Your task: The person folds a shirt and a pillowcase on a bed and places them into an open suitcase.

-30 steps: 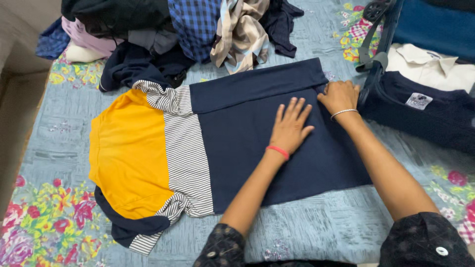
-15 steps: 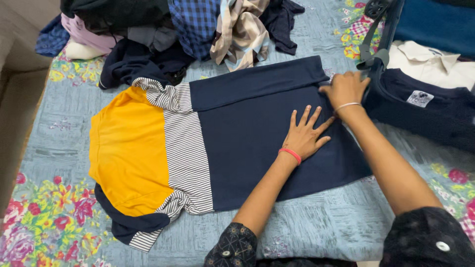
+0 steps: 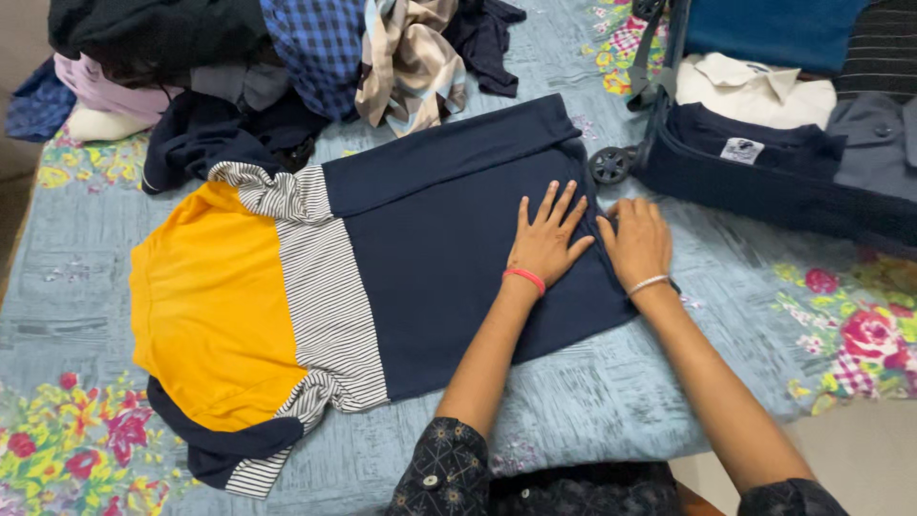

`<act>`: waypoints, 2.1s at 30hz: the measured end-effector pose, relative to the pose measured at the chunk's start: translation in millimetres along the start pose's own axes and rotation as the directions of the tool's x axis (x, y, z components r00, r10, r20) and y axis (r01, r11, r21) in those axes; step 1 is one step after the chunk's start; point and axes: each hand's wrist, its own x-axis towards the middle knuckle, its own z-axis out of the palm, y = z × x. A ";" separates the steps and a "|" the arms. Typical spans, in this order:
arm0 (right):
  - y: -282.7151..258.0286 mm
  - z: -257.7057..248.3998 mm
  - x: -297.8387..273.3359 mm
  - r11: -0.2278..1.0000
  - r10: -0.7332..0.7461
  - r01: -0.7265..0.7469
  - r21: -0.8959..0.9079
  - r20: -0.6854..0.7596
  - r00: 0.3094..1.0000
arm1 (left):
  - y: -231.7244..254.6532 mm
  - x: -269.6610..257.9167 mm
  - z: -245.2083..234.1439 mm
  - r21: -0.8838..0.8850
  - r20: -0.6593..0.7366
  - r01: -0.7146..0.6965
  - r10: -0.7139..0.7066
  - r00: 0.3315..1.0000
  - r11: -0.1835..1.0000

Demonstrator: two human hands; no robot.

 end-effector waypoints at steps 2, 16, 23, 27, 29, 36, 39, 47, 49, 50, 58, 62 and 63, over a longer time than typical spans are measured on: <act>-0.1 -2.6 -0.9 0.994 0.052 -0.050 0.094 -0.016 0.999 | 0.1 1.6 -2.7 0.018 0.015 -0.002 0.002 1.000 1.000; 16.8 -31.7 -7.0 0.999 -0.053 0.053 -0.002 -0.049 0.997 | 10.0 6.5 5.1 -0.046 -0.004 -0.125 0.125 0.992 0.991; 34.5 -22.6 7.8 0.978 0.209 -0.209 -0.026 0.241 0.948 | 8.9 9.4 10.4 -0.036 -0.007 -0.140 0.140 0.990 0.989; 0.3 -31.6 16.0 0.979 -0.056 0.061 -0.192 0.032 0.998 | 4.5 10.2 1.8 -0.122 -0.030 -0.172 0.169 0.985 0.978; -26.1 -31.8 24.1 0.971 -0.191 0.178 -0.161 -0.072 0.979 | -12.6 7.2 -14.1 -0.188 -0.044 -0.182 0.177 0.983 0.965; -149.3 6.7 52.6 0.892 -0.352 0.350 0.286 -0.045 0.935 | -166.8 -80.8 -125.8 -0.243 -0.343 0.101 -0.183 0.921 0.965; -214.2 29.4 63.2 0.792 -0.422 0.378 0.479 -0.018 0.907 | -237.3 -139.7 -159.3 -0.309 -0.491 0.273 -0.398 0.775 0.911; -391.1 106.3 133.9 0.642 -0.511 0.283 0.712 0.123 0.851 | -410.4 -229.7 -157.3 -0.977 -0.066 0.129 -0.813 0.579 0.171; -428.3 121.6 155.1 0.650 -0.549 0.327 0.686 0.126 0.826 | -422.2 -243.1 -146.1 -0.987 0.056 -0.085 -0.778 0.625 -0.140; -445.7 129.4 165.7 0.656 -0.562 0.366 0.661 0.104 0.820 | -424.6 -249.8 -142.7 -0.948 0.019 -0.231 -0.764 0.645 -0.218; -557.0 199.7 220.1 0.779 -0.563 0.432 0.453 0.205 0.800 | -430.1 -246.3 -144.4 -0.871 0.097 -0.311 -0.752 0.652 -0.381; -550.2 231.2 229.0 0.758 -0.566 0.472 0.450 0.097 0.819 | -432.6 -248.7 -154.4 -0.831 0.191 -0.289 -0.732 0.654 -0.475; -545.1 233.0 233.2 0.717 -0.558 0.450 0.532 0.050 0.829 | -432.6 -249.7 -155.7 -0.827 0.200 -0.286 -0.728 0.656 -0.485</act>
